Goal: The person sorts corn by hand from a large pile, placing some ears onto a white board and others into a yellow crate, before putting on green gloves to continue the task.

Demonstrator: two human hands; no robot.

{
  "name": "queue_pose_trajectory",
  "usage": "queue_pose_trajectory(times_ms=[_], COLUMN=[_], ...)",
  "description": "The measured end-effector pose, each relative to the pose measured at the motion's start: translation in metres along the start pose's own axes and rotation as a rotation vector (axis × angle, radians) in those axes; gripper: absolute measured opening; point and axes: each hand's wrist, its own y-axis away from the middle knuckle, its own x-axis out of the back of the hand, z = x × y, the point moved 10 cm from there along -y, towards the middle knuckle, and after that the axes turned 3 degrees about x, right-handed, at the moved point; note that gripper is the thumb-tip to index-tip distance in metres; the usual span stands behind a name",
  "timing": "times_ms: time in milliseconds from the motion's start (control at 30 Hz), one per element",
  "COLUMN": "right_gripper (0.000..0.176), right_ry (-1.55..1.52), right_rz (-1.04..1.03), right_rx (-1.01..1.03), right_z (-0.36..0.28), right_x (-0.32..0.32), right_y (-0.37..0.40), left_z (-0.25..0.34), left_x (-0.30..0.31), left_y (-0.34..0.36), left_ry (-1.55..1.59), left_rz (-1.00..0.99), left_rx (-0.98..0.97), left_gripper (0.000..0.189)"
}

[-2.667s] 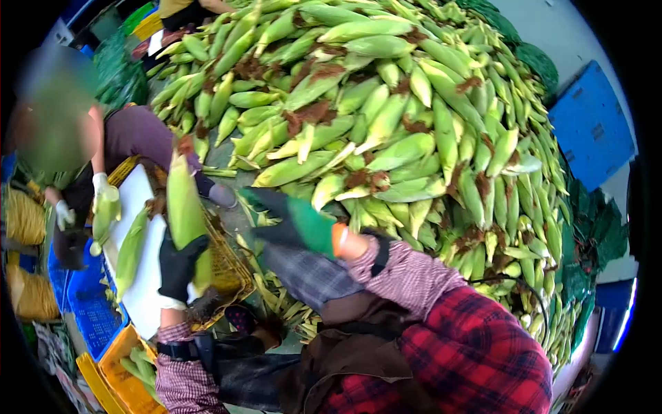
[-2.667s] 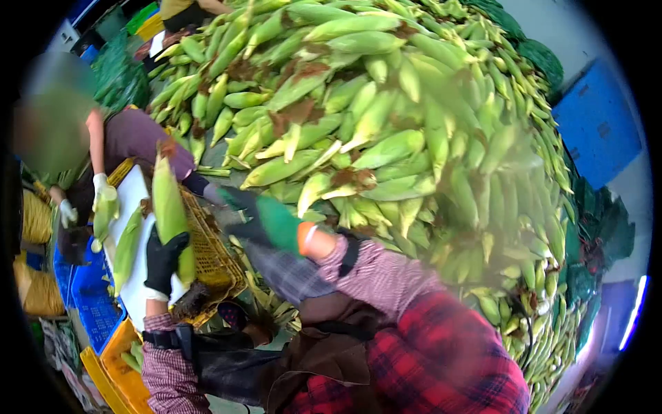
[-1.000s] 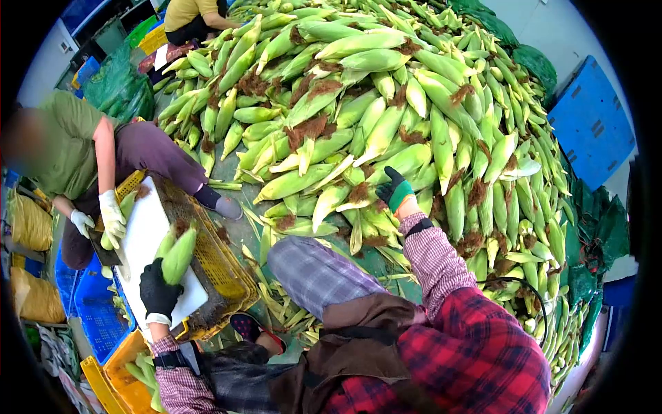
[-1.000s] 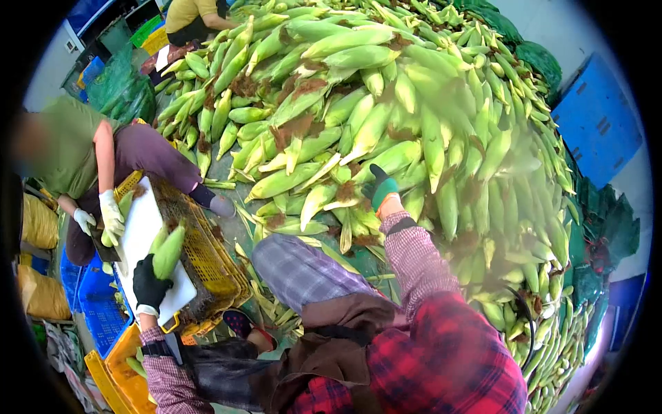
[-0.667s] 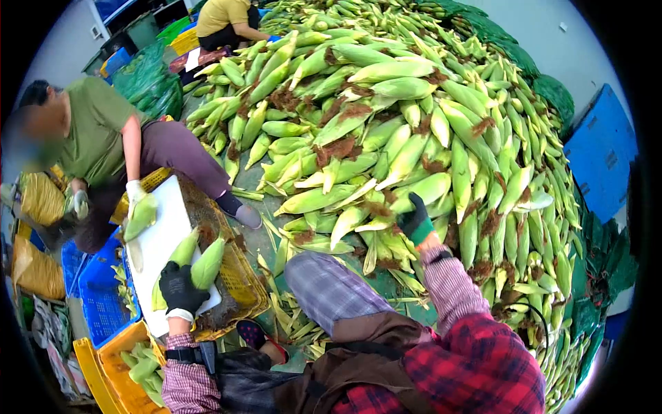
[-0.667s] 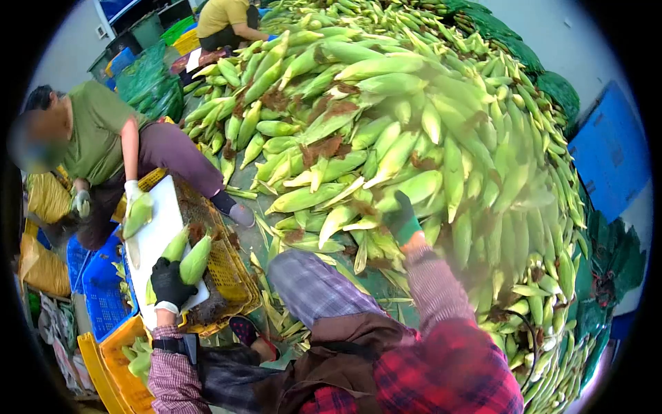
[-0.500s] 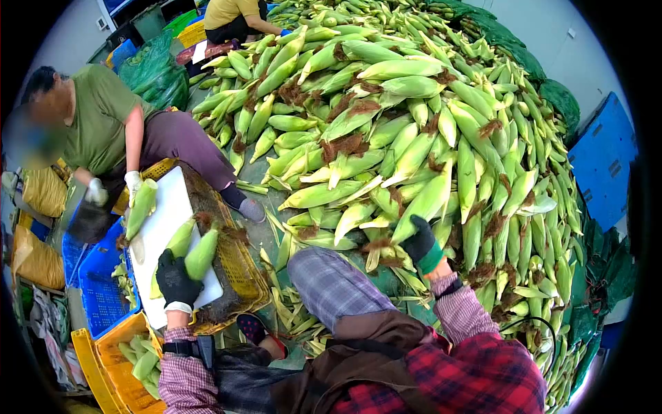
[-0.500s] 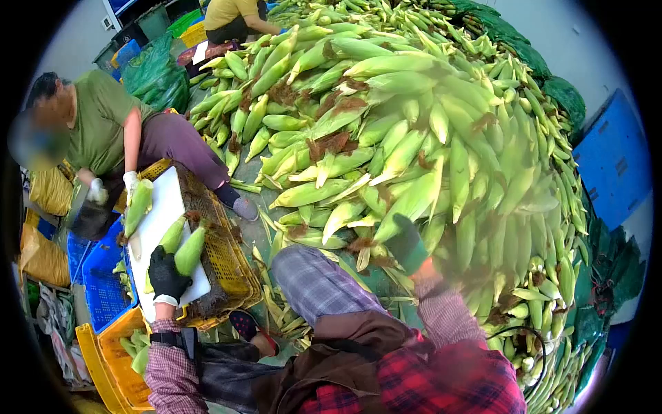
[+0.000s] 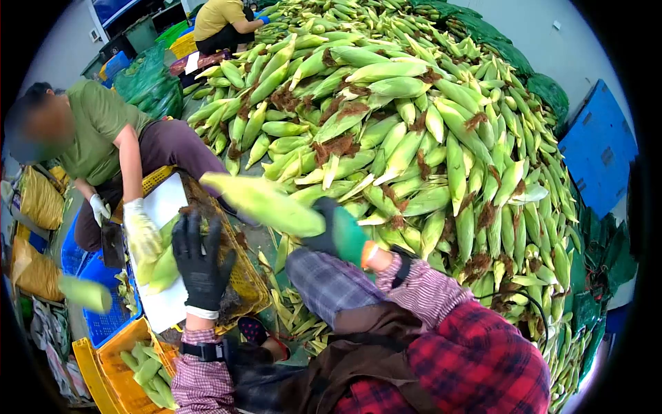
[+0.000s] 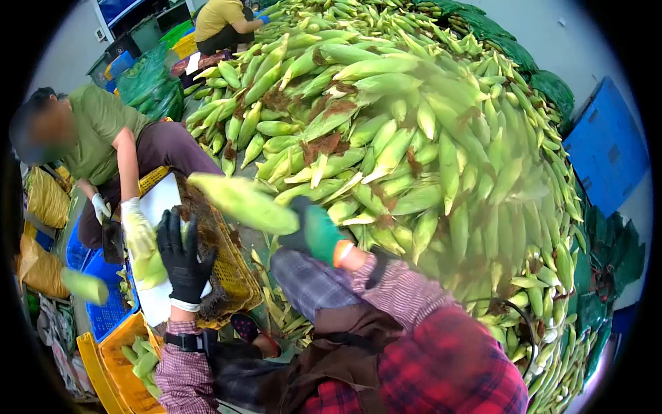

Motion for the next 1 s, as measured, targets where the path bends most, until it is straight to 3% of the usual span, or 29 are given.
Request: queue_pose_trajectory(times_ms=[33,67,133,233,267,333,400,433,500,567,667,733,767,800,867,933,967,1000], right_gripper=[0.055,0.062,0.064,0.058,0.047,0.04,0.048,0.044,0.034,0.034,0.053,0.051,0.05,0.05,0.054,0.057,0.06,0.056], right_ry=[0.001,0.058,0.18,-0.148,-0.187,-0.16,-0.397,-0.794,-1.137,-1.339,-1.256,-1.305,-1.343,-1.391,-1.244,-1.097,-0.984,-0.83], right_rz=[-0.047,-0.037,-0.209,-0.223,-0.215,-0.1,-0.127,-0.15,-0.009,0.076,0.131,0.315,0.31,0.383,0.387,0.311,0.506,0.482], right_rx=[0.039,0.211,0.371,0.401,0.416,0.186,-0.268,-0.296,-0.329,-0.327,-0.413,-0.598,-0.619,-0.601,-0.479,-0.75,-0.634,-0.379], right_z=[-0.008,-0.007,-0.061,-0.045,-0.045,0.005,0.118,0.176,0.223,0.248,0.224,0.232,0.241,0.275,0.279,0.299,0.296,0.282], right_x=[-0.021,-0.043,-0.06,-0.066,-0.056,-0.03,-0.022,-0.007,0.018,0.042,0.046,0.033,0.025,0.011,0.015,0.006,0.019,0.038], right_y=[-0.003,-0.005,0.0,-0.009,-0.015,-0.035,-0.067,-0.099,-0.13,-0.158,-0.192,-0.211,-0.222,-0.251,-0.254,-0.258,-0.247,-0.251], left_z=[0.02,0.034,0.031,0.01,-0.003,-0.03,-0.061,-0.09,-0.137,-0.168,-0.177,-0.183,-0.185,-0.186,-0.191,-0.203,-0.2,-0.198], left_x=[0.001,0.0,-0.03,-0.039,-0.051,-0.066,-0.073,-0.081,-0.094,-0.099,-0.106,-0.108,-0.108,-0.109,-0.116,-0.123,-0.119,-0.116], left_y=[-0.003,-0.005,-0.001,0.014,0.022,0.037,0.061,0.082,0.115,0.134,0.143,0.138,0.14,0.141,0.136,0.138,0.135,0.134], left_ry=[-0.005,-0.011,0.047,0.121,0.122,0.081,-0.004,-0.088,-0.093,-0.172,-0.323,-0.258,-0.246,-0.233,-0.206,-0.192,-0.174,-0.169], left_rz=[-0.014,-0.027,-0.19,-0.284,-0.327,-0.397,-0.456,-0.38,-0.326,-0.304,-0.244,-0.333,-0.34,-0.345,-0.434,-0.599,-0.524,-0.479], left_rx=[-0.07,-0.138,-0.173,-0.024,0.054,0.167,0.238,0.237,0.284,0.316,0.261,0.352,0.338,0.323,0.381,0.533,0.448,0.398], left_gripper=[0.087,0.087,0.09,0.081,0.078,0.075,0.074,0.072,0.071,0.085,0.101,0.1,0.1,0.1,0.103,0.112,0.11,0.105])
